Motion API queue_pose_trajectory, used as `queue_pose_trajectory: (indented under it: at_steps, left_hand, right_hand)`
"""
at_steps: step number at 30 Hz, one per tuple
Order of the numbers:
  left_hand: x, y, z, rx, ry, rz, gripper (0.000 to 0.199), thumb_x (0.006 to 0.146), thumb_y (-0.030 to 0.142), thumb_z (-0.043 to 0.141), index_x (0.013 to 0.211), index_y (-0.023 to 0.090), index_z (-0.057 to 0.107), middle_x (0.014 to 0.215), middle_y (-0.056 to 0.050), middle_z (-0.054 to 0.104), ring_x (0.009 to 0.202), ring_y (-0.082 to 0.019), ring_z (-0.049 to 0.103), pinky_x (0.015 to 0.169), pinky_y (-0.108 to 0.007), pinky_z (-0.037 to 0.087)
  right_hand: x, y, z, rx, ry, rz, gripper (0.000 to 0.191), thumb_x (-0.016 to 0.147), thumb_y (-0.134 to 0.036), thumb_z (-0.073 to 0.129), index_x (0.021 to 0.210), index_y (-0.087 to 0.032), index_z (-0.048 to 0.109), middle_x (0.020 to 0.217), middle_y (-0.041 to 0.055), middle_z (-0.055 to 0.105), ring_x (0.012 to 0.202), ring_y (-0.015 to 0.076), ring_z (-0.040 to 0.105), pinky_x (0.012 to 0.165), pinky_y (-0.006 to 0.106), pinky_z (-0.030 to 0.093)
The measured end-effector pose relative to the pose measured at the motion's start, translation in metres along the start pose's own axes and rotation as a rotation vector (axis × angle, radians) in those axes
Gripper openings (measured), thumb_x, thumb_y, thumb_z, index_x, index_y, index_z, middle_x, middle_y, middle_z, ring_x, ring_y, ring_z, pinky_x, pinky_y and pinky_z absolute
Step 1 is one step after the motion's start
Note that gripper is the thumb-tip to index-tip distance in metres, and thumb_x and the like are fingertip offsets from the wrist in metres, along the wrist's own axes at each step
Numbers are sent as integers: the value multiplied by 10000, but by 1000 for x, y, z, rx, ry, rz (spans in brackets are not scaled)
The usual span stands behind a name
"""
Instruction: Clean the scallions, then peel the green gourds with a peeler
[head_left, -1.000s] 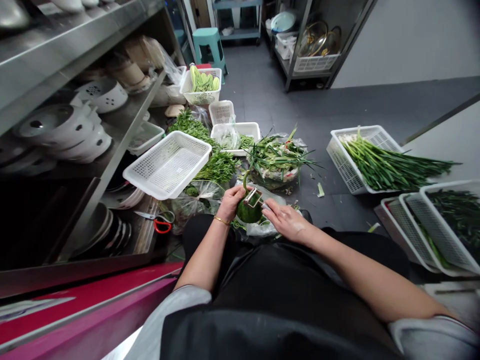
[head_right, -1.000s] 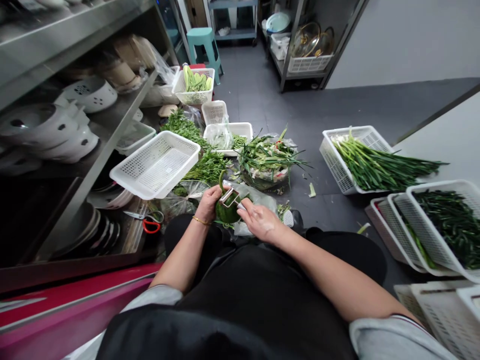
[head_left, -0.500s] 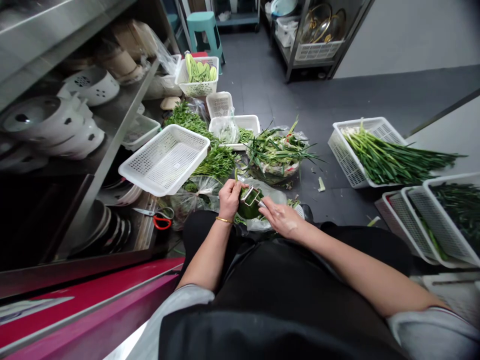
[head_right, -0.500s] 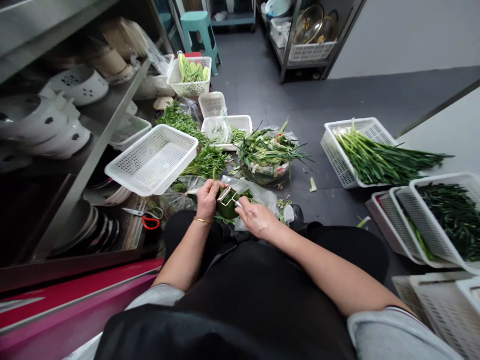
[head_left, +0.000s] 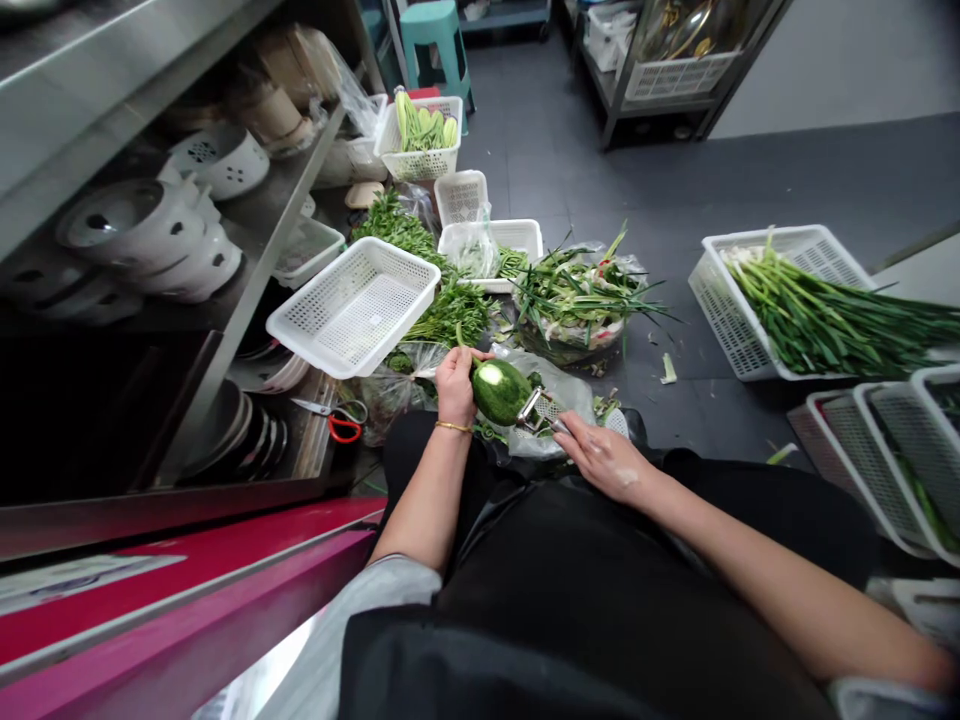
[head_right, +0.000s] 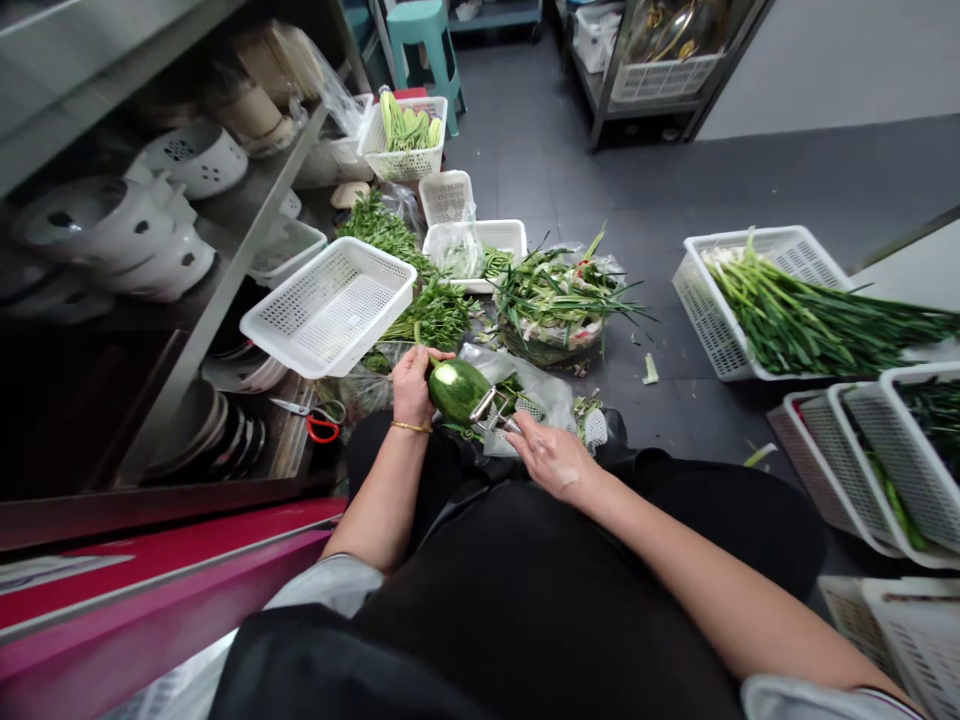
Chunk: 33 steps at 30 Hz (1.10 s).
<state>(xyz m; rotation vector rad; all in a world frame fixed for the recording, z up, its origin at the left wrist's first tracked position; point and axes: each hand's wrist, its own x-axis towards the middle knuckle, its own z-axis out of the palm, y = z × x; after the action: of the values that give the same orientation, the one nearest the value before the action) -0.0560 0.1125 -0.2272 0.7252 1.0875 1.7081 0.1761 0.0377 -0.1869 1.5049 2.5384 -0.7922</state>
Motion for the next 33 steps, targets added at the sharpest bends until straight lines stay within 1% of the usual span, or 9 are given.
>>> queue_pose_trajectory:
  at_steps: [4,9,11,15,20,23,27,30,33]
  left_hand:
    - [4,3,-5,5,14,96,325,823,472,585,729,162,590,695,-38,659,703,-176,669,681,-293,506]
    - [6,-4,-7,149,-10,158,314,852,464,553,755,167,589,777,-48,666,782,-180,676,720,-288,503]
    - [5,-8,-6,184,-2,163,315,860,461,543,755,167,588,767,-49,666,770,-175,673,713,-282,497]
    - [3,-14,-2,197,-37,141,329,868,472,520,745,173,583,704,-38,661,705,-162,656,685,-275,488]
    - [6,-21,0,232,-3,70,360,844,506,530,712,174,570,637,-30,646,617,-154,629,623,-267,472]
    - [16,-19,-6,139,115,37,370,832,505,536,679,169,548,594,-24,630,578,-153,625,612,-274,474]
    - [29,-8,-17,82,237,91,373,853,500,497,673,175,521,593,-14,630,585,-148,633,640,-277,478]
    - [28,-5,-16,156,196,149,365,854,494,508,684,173,544,640,-22,649,628,-146,644,663,-267,477]
    - [21,-10,-6,187,139,132,373,853,497,511,678,171,556,644,-29,649,647,-149,651,659,-260,477]
  right_hand:
    - [-11,20,-11,-94,-128,28,345,965,-393,285,1058,-189,547,736,65,654,673,222,631,577,294,392]
    - [1,14,-41,-5,291,-59,271,938,-327,351,1086,-183,526,1006,102,634,905,212,621,770,298,453]
    - [14,4,-48,-28,387,-12,228,903,-299,424,1064,-163,512,1083,136,601,954,222,607,787,297,447]
    - [43,-19,-49,-132,197,123,308,911,-399,443,1098,-155,451,932,119,650,824,247,635,672,305,432]
    - [63,-40,-32,-250,93,35,349,975,-421,244,1149,-184,433,1055,128,638,849,244,645,666,308,420]
    - [51,-27,-3,-208,-3,11,356,986,-367,203,1164,-167,437,1026,146,649,849,252,647,651,310,411]
    - [19,15,30,-182,-165,37,261,961,-294,308,1049,-153,509,856,143,686,745,254,654,584,306,382]
    - [15,26,18,-180,-141,86,293,969,-341,285,1050,-162,502,831,133,689,738,250,651,582,302,374]
    - [39,2,-21,-172,3,73,356,980,-397,228,1114,-164,461,901,121,685,797,236,649,630,289,380]
